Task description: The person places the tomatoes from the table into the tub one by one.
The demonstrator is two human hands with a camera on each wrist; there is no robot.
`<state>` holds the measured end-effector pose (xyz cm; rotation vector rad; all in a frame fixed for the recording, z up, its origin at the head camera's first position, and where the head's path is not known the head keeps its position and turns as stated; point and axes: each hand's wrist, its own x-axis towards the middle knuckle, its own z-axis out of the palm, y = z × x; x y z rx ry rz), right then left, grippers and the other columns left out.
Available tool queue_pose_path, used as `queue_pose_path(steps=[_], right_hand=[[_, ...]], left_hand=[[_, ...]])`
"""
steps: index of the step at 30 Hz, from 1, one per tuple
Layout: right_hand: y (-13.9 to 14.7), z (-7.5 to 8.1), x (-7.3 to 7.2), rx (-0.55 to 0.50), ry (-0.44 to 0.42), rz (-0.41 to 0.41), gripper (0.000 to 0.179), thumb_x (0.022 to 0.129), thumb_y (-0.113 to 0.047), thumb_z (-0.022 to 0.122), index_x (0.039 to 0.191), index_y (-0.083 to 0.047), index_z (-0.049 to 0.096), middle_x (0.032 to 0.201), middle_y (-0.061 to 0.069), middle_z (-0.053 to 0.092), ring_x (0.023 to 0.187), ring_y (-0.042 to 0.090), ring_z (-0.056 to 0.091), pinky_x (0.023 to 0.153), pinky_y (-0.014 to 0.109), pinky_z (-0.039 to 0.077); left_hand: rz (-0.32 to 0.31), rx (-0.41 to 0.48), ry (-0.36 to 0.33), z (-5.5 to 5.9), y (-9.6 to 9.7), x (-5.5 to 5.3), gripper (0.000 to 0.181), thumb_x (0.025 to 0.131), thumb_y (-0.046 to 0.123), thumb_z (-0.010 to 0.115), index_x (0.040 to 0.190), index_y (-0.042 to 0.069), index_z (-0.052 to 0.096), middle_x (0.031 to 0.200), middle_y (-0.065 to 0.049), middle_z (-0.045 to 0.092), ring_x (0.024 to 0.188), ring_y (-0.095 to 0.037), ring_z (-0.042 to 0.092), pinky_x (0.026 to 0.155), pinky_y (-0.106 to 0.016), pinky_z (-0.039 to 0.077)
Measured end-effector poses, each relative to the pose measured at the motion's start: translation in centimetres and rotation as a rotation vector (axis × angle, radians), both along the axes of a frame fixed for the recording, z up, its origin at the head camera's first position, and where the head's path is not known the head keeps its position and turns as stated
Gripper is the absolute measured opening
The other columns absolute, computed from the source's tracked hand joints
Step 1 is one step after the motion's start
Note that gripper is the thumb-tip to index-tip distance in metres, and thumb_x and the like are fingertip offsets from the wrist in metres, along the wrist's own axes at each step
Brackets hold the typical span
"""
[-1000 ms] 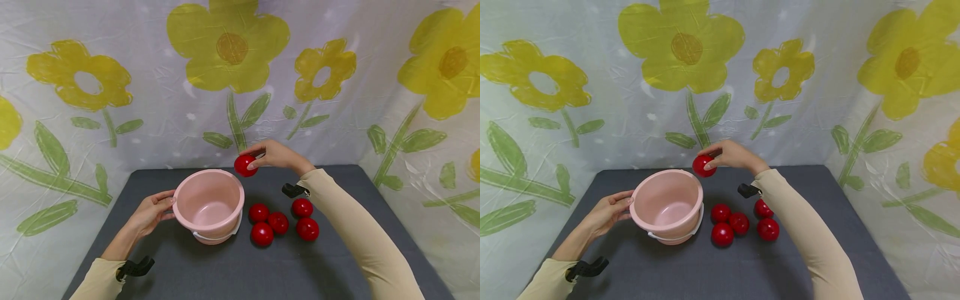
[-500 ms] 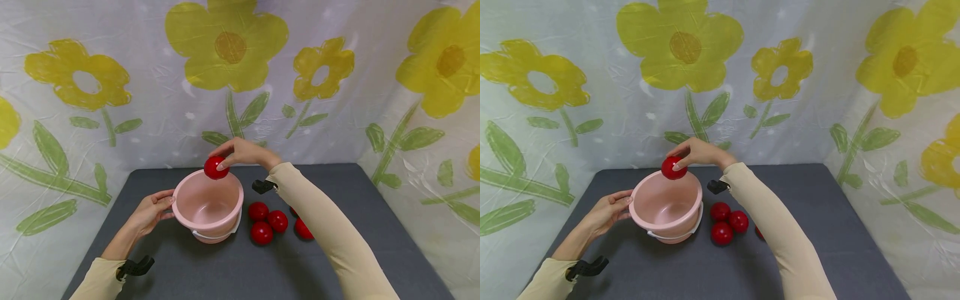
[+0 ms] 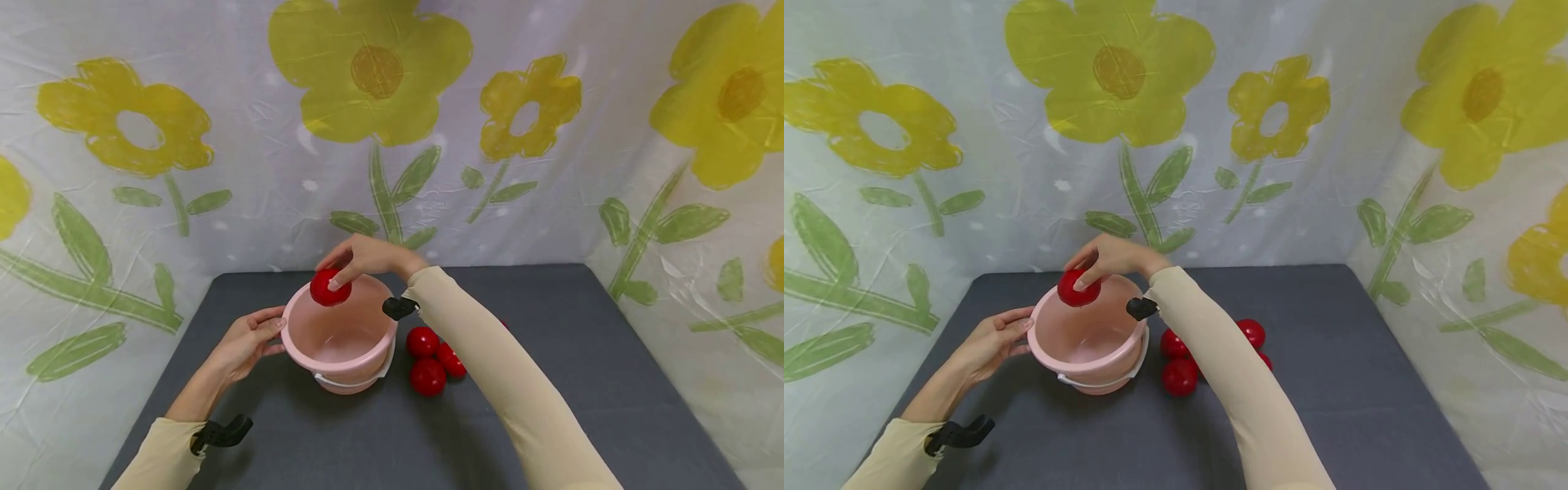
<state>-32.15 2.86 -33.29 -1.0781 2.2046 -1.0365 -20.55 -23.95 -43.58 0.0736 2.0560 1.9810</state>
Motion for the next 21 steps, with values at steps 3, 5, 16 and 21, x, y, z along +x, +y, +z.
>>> queue_pose_path(steps=[3,5,16,21], right_hand=[[-0.7,-0.3,0.1,0.011,-0.018,0.024,0.046,0.087,-0.021,0.075,0.130,-0.012,0.066,0.123,0.005,0.071,0.111,0.017,0.066,0.091,0.027,0.058],[-1.0,-0.6,0.3,0.016,-0.030,0.038,0.046,0.087,-0.020,0.075,0.131,-0.011,0.065,0.122,0.006,0.071,0.111,0.017,0.066,0.090,0.028,0.058],[-2.1,-2.5,1.2,0.075,-0.088,0.041,0.045,0.086,-0.017,0.077,0.129,-0.016,0.067,0.121,0.002,0.070,0.109,0.015,0.064,0.087,0.026,0.059],[-2.2,-3.1,1.4,0.086,-0.101,0.033,0.045,0.086,-0.016,0.076,0.130,-0.017,0.066,0.122,0.001,0.069,0.111,0.015,0.062,0.086,0.026,0.060]], left_hand=[[0.000,-0.016,0.003,0.1,0.0,0.1,0.063,0.100,0.019,0.058,0.149,-0.009,0.028,0.102,0.018,0.067,0.087,-0.001,0.066,0.076,-0.021,0.060],[0.002,-0.018,0.000,0.1,0.0,0.1,0.063,0.100,0.019,0.058,0.148,-0.009,0.028,0.102,0.018,0.067,0.088,-0.001,0.066,0.076,-0.021,0.060],[0.010,-0.008,-0.010,0.0,0.0,0.1,0.062,0.100,0.018,0.057,0.149,-0.008,0.029,0.102,0.018,0.067,0.088,-0.002,0.067,0.076,-0.022,0.060],[0.010,-0.006,-0.016,0.1,0.0,0.1,0.063,0.100,0.020,0.059,0.148,-0.007,0.030,0.102,0.017,0.067,0.087,-0.003,0.067,0.076,-0.022,0.060]])
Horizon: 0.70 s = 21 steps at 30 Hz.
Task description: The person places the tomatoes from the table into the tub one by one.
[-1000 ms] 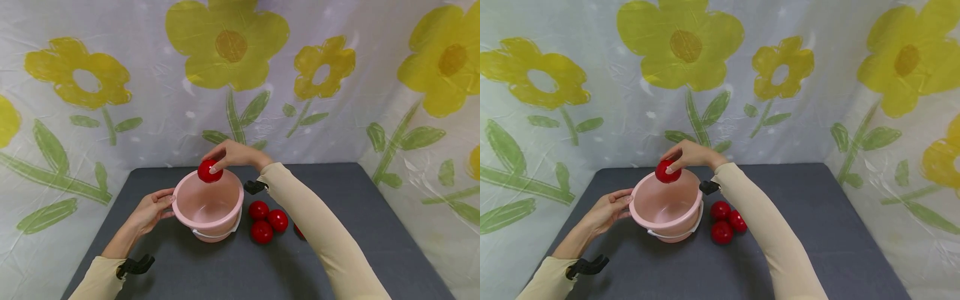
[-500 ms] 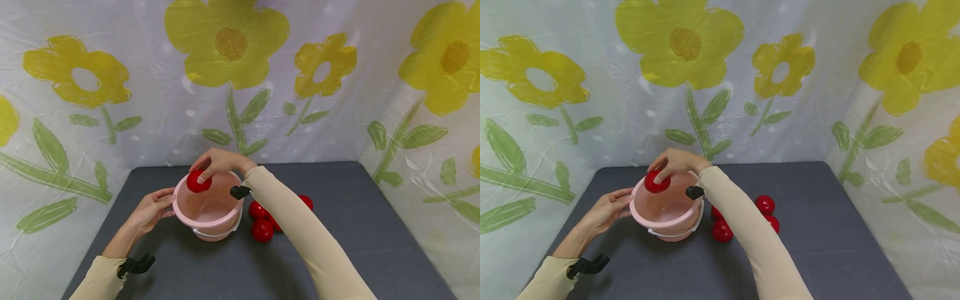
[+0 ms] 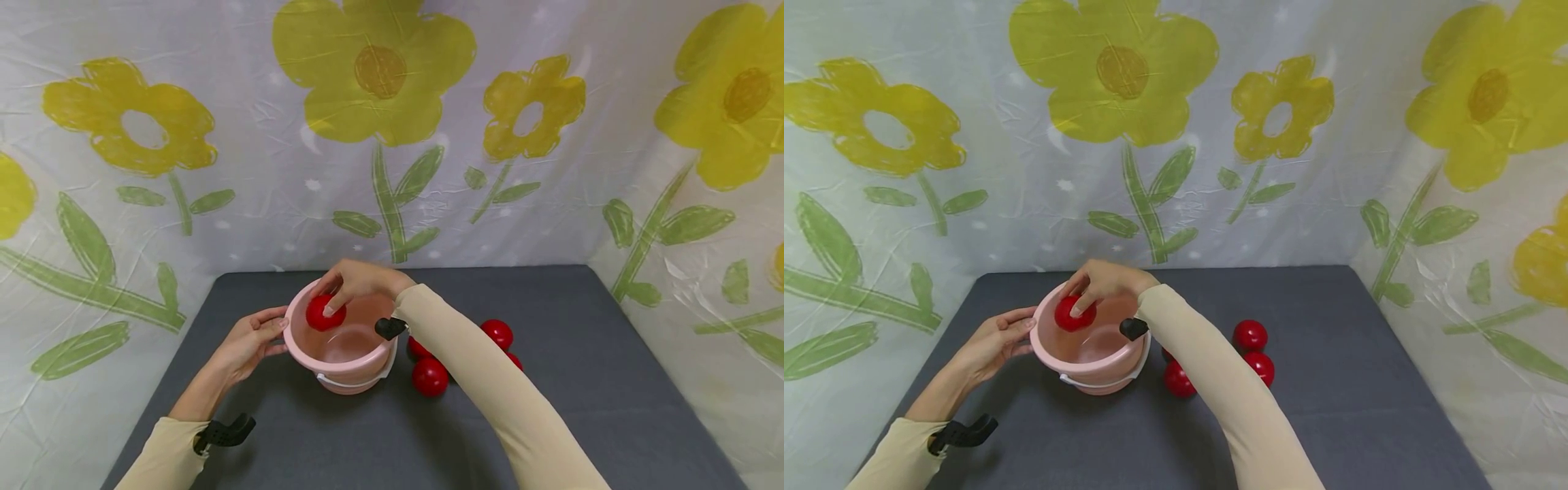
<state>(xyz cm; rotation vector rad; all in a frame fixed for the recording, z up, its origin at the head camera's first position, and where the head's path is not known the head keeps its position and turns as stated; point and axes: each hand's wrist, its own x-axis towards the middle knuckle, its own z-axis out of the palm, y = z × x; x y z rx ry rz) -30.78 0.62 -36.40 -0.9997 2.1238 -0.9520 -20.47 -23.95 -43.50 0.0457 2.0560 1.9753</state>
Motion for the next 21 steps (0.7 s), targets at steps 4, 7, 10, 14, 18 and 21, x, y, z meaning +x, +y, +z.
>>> queue_pose_path(steps=[4,7,10,14,18,21], right_hand=[[-0.11,-0.43,0.07,0.004,0.028,0.017,0.045,0.087,-0.016,0.075,0.131,-0.016,0.065,0.123,0.002,0.069,0.110,0.014,0.062,0.087,0.025,0.059],[-0.17,-0.54,0.13,-0.009,0.058,0.016,0.042,0.089,-0.016,0.073,0.130,-0.015,0.066,0.124,0.003,0.070,0.110,0.013,0.063,0.088,0.024,0.058],[-0.14,-0.30,0.21,-0.039,0.101,0.002,0.038,0.091,-0.011,0.070,0.129,-0.013,0.067,0.124,0.005,0.071,0.110,0.015,0.065,0.092,0.023,0.057],[-0.03,0.09,0.25,-0.069,0.134,0.003,0.037,0.092,-0.006,0.067,0.129,-0.011,0.067,0.124,0.009,0.070,0.113,0.019,0.066,0.095,0.024,0.056],[0.07,0.09,0.24,-0.067,0.134,0.003,0.037,0.092,-0.007,0.067,0.129,-0.011,0.067,0.125,0.008,0.070,0.115,0.020,0.066,0.096,0.025,0.055],[0.17,-0.03,0.28,-0.060,0.136,-0.004,0.037,0.092,-0.008,0.067,0.129,-0.013,0.067,0.126,0.007,0.070,0.116,0.019,0.066,0.096,0.024,0.055]], left_hand=[[-0.001,0.003,-0.004,0.04,-0.02,0.01,0.063,0.100,0.020,0.059,0.149,-0.007,0.030,0.102,0.017,0.068,0.087,-0.003,0.067,0.076,-0.022,0.060],[0.004,0.010,-0.010,0.01,-0.01,0.01,0.063,0.100,0.019,0.059,0.148,-0.007,0.030,0.102,0.016,0.068,0.086,-0.003,0.067,0.075,-0.022,0.060],[0.001,0.004,-0.011,0.02,-0.01,-0.02,0.063,0.100,0.020,0.059,0.149,-0.007,0.030,0.104,0.015,0.067,0.088,-0.004,0.067,0.076,-0.022,0.060],[-0.002,-0.010,-0.007,0.13,0.02,0.02,0.064,0.100,0.022,0.060,0.149,-0.006,0.030,0.107,0.013,0.066,0.091,-0.005,0.068,0.076,-0.022,0.060],[-0.005,0.016,-0.007,0.16,0.01,0.10,0.063,0.100,0.019,0.058,0.148,-0.008,0.029,0.106,0.012,0.067,0.091,-0.004,0.068,0.074,-0.020,0.060],[-0.006,0.028,-0.009,0.14,-0.01,0.12,0.062,0.100,0.018,0.058,0.148,-0.009,0.029,0.105,0.011,0.068,0.090,-0.004,0.068,0.073,-0.020,0.060]])
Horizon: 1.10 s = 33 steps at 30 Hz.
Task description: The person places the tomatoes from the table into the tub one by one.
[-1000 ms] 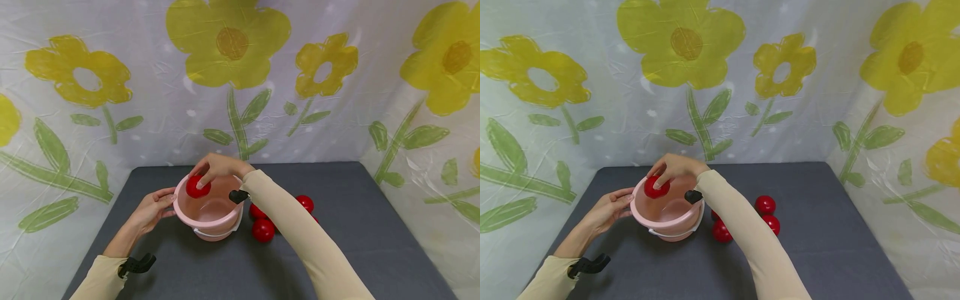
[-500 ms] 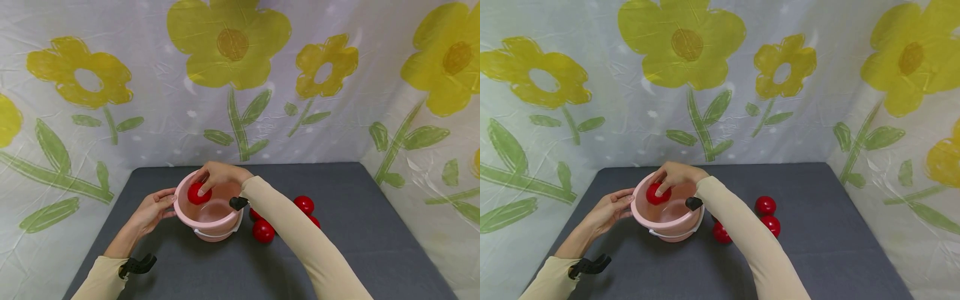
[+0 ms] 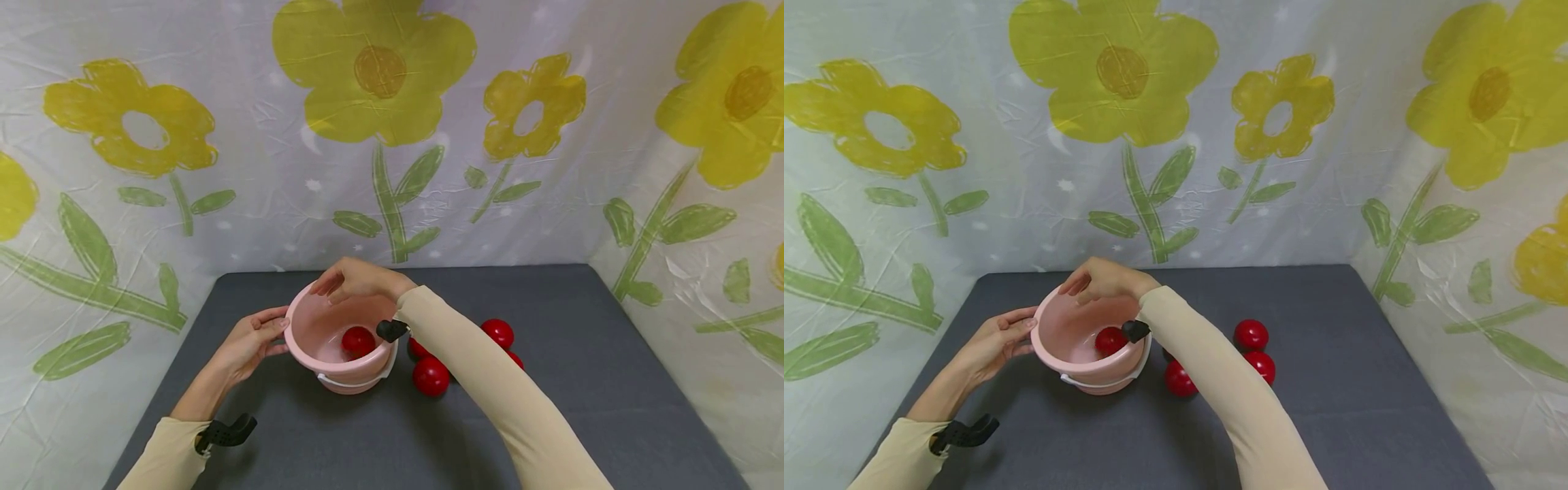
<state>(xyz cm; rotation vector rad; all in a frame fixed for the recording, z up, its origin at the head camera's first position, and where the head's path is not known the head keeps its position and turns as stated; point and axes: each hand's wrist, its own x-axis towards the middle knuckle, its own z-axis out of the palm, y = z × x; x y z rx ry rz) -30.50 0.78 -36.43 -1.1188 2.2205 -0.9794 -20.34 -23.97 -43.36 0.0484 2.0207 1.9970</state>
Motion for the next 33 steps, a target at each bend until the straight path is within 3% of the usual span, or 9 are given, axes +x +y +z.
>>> queue_pose_path(steps=[10,21,33], right_hand=[[0.8,0.5,0.3,-0.028,0.003,0.011,0.039,0.093,-0.005,0.064,0.132,-0.010,0.064,0.127,0.012,0.069,0.119,0.025,0.065,0.099,0.028,0.054],[2.4,1.6,-0.5,-0.071,0.027,0.017,0.039,0.092,-0.005,0.067,0.131,-0.003,0.064,0.130,0.017,0.066,0.120,0.031,0.064,0.097,0.026,0.055],[6.7,2.2,-0.1,-0.089,-0.010,-0.065,0.045,0.088,-0.005,0.072,0.132,-0.009,0.064,0.135,0.015,0.063,0.125,0.032,0.061,0.100,0.033,0.055]], left_hand=[[0.003,0.012,-0.001,0.0,0.2,0.0,0.063,0.100,0.020,0.058,0.148,-0.008,0.029,0.106,0.011,0.068,0.091,-0.005,0.068,0.074,-0.021,0.060],[0.014,-0.014,0.010,0.1,0.2,0.2,0.064,0.100,0.021,0.059,0.149,-0.008,0.030,0.106,0.013,0.067,0.091,-0.004,0.068,0.076,-0.021,0.060],[0.018,-0.017,0.017,0.0,0.1,0.2,0.064,0.100,0.021,0.059,0.149,-0.007,0.030,0.109,0.013,0.067,0.094,-0.004,0.068,0.077,-0.022,0.061]])
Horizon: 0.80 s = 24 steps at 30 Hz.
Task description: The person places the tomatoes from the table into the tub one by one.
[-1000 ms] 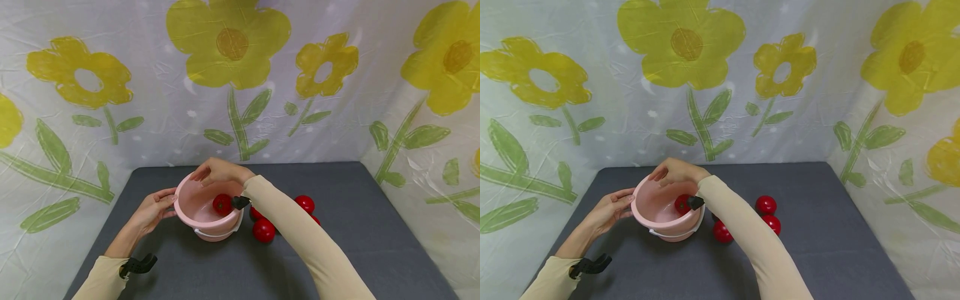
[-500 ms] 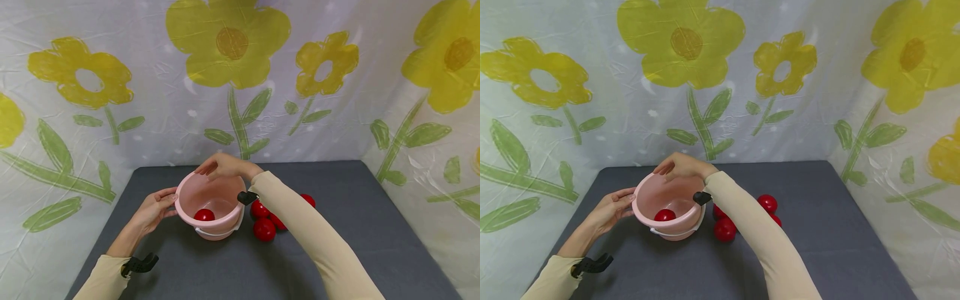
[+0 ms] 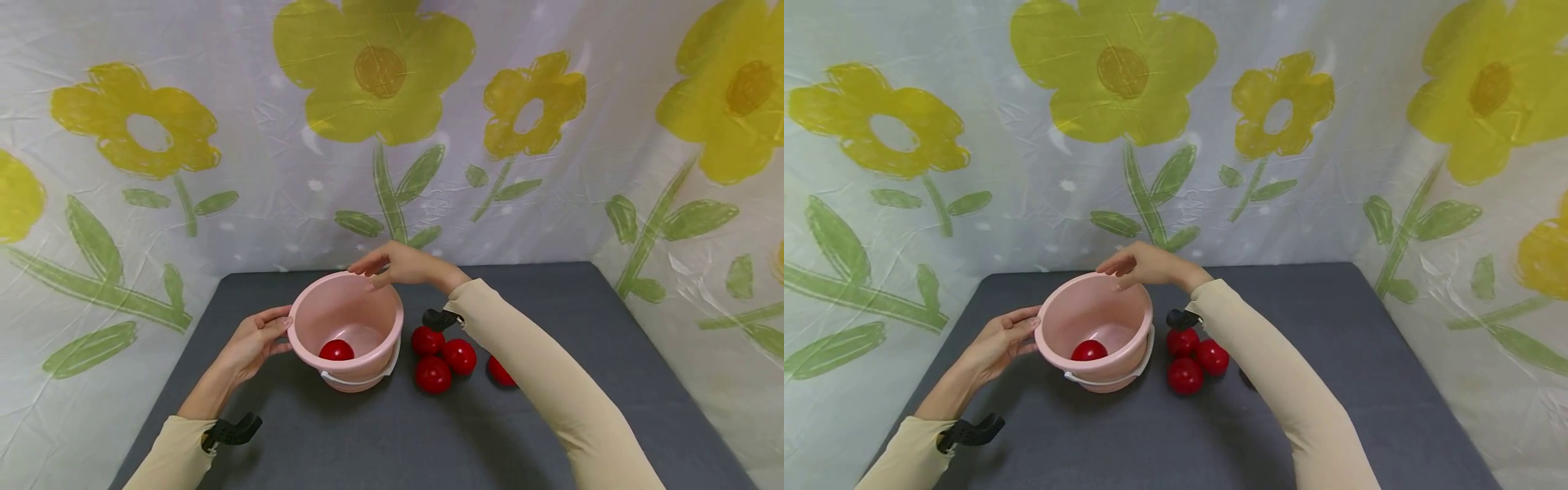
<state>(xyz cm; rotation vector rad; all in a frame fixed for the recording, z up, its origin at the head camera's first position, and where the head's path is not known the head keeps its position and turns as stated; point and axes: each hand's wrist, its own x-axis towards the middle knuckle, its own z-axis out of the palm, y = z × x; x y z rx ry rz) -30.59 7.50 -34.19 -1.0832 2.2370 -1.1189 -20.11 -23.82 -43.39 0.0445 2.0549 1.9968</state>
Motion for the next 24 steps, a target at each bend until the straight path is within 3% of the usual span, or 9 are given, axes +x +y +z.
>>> queue_pose_path(steps=[8,13,18,24], right_hand=[[3.9,0.1,0.5,-0.016,-0.053,-0.093,0.052,0.087,-0.009,0.075,0.136,-0.017,0.061,0.141,0.005,0.061,0.131,0.026,0.056,0.103,0.035,0.053],[6.8,-0.9,0.7,-0.007,-0.080,-0.157,0.053,0.086,-0.014,0.077,0.136,-0.018,0.061,0.142,0.005,0.060,0.134,0.024,0.055,0.100,0.036,0.055],[9.1,-3.5,0.9,-0.016,-0.077,-0.169,0.052,0.085,-0.013,0.077,0.135,-0.015,0.062,0.141,0.008,0.060,0.132,0.028,0.056,0.100,0.039,0.055],[10.0,-7.4,1.4,0.033,-0.128,-0.175,0.051,0.085,-0.017,0.078,0.134,-0.021,0.063,0.142,0.007,0.059,0.133,0.031,0.055,0.107,0.044,0.050]], left_hand=[[-0.002,0.002,-0.002,0.0,0.0,0.0,0.065,0.100,0.022,0.059,0.150,-0.006,0.029,0.109,0.014,0.067,0.093,-0.003,0.067,0.078,-0.022,0.060],[-0.003,0.007,0.004,0.0,0.2,0.0,0.065,0.100,0.022,0.060,0.150,-0.006,0.029,0.109,0.015,0.067,0.094,-0.002,0.067,0.078,-0.022,0.060],[-0.014,0.025,0.007,-0.1,0.3,0.0,0.064,0.100,0.020,0.058,0.149,-0.008,0.028,0.108,0.014,0.067,0.094,-0.002,0.067,0.077,-0.022,0.060],[-0.017,0.017,0.006,-0.2,0.2,0.0,0.064,0.101,0.021,0.057,0.150,-0.008,0.027,0.109,0.016,0.065,0.095,-0.001,0.066,0.078,-0.021,0.060]])
